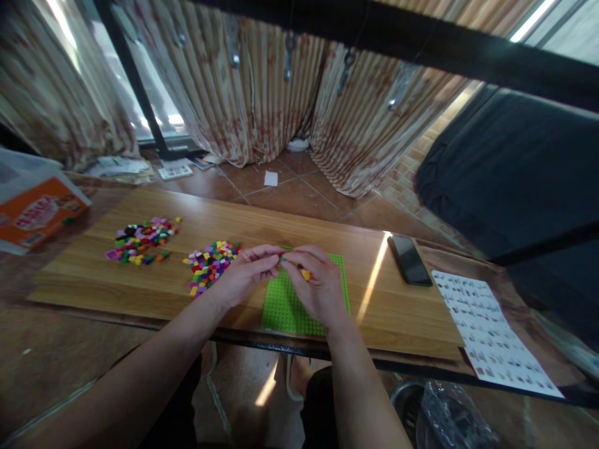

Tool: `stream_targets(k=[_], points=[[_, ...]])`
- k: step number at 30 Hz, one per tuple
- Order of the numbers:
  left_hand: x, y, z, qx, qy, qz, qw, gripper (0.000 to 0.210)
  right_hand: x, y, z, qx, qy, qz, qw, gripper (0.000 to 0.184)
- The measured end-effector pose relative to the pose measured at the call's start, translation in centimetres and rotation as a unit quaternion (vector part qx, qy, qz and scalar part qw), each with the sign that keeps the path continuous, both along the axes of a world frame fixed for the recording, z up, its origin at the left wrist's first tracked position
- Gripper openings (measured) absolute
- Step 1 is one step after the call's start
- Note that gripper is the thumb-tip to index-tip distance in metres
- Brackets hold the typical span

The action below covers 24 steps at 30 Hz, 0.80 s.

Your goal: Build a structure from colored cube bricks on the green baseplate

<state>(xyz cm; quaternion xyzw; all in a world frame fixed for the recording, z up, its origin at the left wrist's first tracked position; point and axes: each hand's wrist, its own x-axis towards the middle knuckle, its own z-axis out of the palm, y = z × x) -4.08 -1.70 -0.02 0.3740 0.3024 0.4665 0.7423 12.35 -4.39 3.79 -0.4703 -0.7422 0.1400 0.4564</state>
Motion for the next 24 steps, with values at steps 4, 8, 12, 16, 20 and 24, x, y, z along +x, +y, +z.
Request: stream_targets(k=[4, 8, 12, 16, 20, 24], points=[[0.1, -0.2, 0.1, 0.019, 0.079, -0.022, 0.996, 0.028, 2.2, 1.1, -0.2, 0.023, 0.121, -0.099, 0.987, 0.009], [0.5, -0.4, -0.3, 0.012, 0.155, -0.029, 0.987, 0.026, 4.6, 2.1, -1.2, -0.064, 0.183, -0.132, 0.972, 0.012], [0.8, -0.3, -1.0, 0.015, 0.202, -0.026, 0.979, 0.022, 5.3, 2.4, -2.5, -0.181, 0.173, -0.116, 0.961, 0.017], [0.9, -0.3, -1.2, 0.023, 0.212, -0.033, 0.976, 0.019, 5.1, 2.5, -3.1, -0.195, 0.150, -0.113, 0.963, 0.019], [0.9, -0.2, -1.3, 0.018, 0.220, -0.037, 0.975, 0.017, 4.7, 2.8, -3.5, -0.197, 0.155, -0.103, 0.963, 0.023], [1.0, -0.3, -1.1, 0.007, 0.228, -0.043, 0.973, 0.016, 4.6, 2.9, -3.9, -0.206, 0.165, -0.092, 0.960, 0.021]])
